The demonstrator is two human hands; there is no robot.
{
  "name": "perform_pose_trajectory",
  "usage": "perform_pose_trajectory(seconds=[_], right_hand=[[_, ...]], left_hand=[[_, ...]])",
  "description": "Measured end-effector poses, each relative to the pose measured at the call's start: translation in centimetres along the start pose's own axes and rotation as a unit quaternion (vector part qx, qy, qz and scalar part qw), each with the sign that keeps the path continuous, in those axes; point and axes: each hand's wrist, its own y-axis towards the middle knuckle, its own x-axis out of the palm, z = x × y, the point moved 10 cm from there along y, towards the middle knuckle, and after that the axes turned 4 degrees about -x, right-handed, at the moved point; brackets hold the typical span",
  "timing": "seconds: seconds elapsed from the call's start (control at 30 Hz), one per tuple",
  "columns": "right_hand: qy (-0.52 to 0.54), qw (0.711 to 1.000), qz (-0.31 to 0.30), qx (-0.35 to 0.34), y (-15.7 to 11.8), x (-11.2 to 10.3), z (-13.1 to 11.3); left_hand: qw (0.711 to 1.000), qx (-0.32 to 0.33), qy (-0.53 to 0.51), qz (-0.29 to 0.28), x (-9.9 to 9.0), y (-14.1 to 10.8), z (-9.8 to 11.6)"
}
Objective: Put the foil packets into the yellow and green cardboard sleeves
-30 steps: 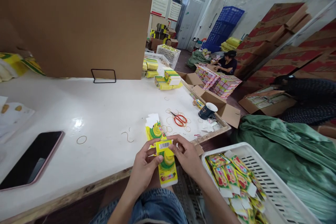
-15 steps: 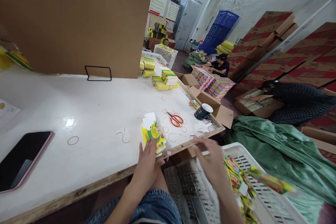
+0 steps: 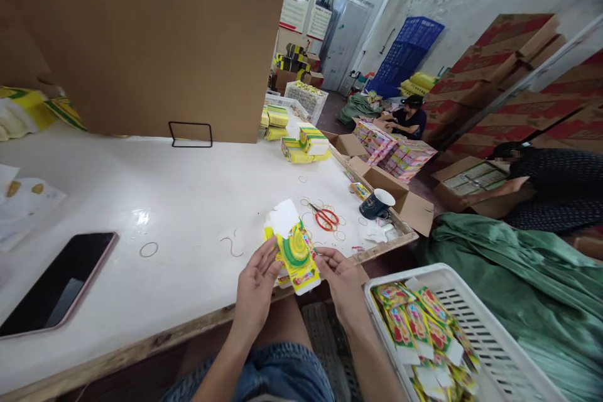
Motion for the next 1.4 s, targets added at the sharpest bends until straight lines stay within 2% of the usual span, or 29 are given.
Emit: perform_pose_trajectory(seconds=[0.07,0.17,0.3,0.4,0.53,0.67,0.8,0.87,1.0,1.17,1.3,1.4], right_hand=[[0.077,0.997,0.001,0.03,-0.8,0.9,0.2],[0.176,0.981,-0.01,0.081,-1.8,2.7,0.8],[0.198,0.973,-0.06,0.099,-2.8,4.6,0.6],[0.201,0.972,-0.08,0.089,-3.4,4.9,-0.5],[0.158,0.98,-0.094,0.071,-4.1,5.2,-1.8],[0.102,0.99,-0.074,0.057,-4.1,5.1,-1.9],[0.01,0.999,-0.045,0.001,-3.5,4.0,-2.1],[-0.009,0.998,-0.053,-0.015,-3.2,3.8,-2.5],[0.006,0.991,-0.119,-0.056,-2.6,4.4,-4.7],[0.039,0.976,-0.206,-0.064,-2.2,5.0,-6.7],[-0.005,0.975,-0.216,-0.052,-2.0,4.3,-6.6],[-0.066,0.975,-0.196,-0.081,-1.8,3.7,-6.7]], left_hand=[[0.996,-0.028,-0.088,0.007,-0.1,0.1,-0.1],[0.988,-0.06,-0.142,0.016,-0.3,-0.1,-0.3],[0.968,-0.122,-0.193,-0.101,2.0,-1.0,-0.5],[0.961,-0.128,-0.198,-0.141,2.8,-1.3,-0.4],[0.978,-0.106,-0.154,-0.091,1.9,-0.9,-0.9],[0.983,-0.105,-0.142,-0.053,1.1,-0.7,-1.5],[0.992,-0.07,-0.104,-0.007,0.1,-0.9,-0.2],[0.996,-0.051,-0.07,0.001,0.0,-1.2,0.9],[0.994,-0.06,-0.035,-0.08,1.5,-1.9,2.1],[0.981,-0.096,-0.057,-0.161,2.8,-2.6,1.7],[0.963,-0.127,-0.104,-0.211,4.2,-3.4,1.3],[0.961,-0.14,-0.121,-0.207,4.5,-3.5,0.9]])
